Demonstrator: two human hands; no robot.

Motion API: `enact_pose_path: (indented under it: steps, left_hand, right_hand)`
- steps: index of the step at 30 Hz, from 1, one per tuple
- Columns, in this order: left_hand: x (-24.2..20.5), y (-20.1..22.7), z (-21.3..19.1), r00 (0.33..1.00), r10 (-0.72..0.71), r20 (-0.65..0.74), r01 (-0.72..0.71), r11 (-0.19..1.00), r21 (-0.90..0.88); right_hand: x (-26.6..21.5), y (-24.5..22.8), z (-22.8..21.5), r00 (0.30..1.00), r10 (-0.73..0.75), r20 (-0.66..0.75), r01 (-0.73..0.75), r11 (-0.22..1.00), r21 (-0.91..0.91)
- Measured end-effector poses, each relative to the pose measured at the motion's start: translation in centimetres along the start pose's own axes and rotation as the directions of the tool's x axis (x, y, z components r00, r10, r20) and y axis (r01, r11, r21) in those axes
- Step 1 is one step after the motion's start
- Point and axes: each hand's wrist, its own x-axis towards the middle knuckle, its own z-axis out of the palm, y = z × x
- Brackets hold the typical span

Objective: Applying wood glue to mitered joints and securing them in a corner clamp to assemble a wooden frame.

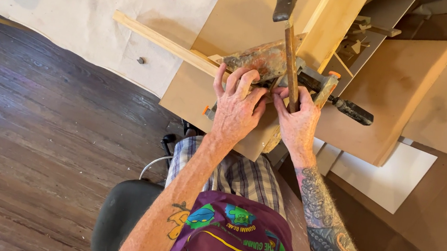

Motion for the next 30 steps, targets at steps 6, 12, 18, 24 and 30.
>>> enact_pose_path:
  steps: [6, 12, 18, 24, 30]
  left_hand:
    - [-0.1, -0.1, 0.3, 1.000, 0.019, -0.008, -0.019, 1.000, 0.022]
    - [0.0, 0.1, 0.3, 1.000, 0.012, -0.016, -0.011, 1.000, 0.026]
    - [-0.1, 0.4, 0.3, 0.999, -0.023, -0.031, 0.024, 0.999, 0.026]
    - [-0.1, 0.3, 0.4, 0.999, -0.003, -0.054, 0.005, 0.999, 0.040]
    - [0.0, 0.6, -0.4, 1.000, 0.003, -0.017, -0.003, 1.000, 0.018]
  right_hand:
    - [0.1, 0.0, 0.0, 1.000, -0.016, -0.002, 0.016, 1.000, -0.003]
    - [-0.1, 0.1, 0.1, 1.000, 0.007, -0.007, -0.007, 1.000, -0.003]
    - [-3.6, -3.6, -3.4, 1.000, -0.027, -0.001, 0.027, 0.998, -0.051]
    - [-13.0, -2.3, -8.1, 0.996, 0.033, 0.085, -0.010, 0.969, -0.248]
    - [-16.3, -2.9, -8.8, 0.957, 0.158, 0.245, -0.073, 0.944, -0.321]
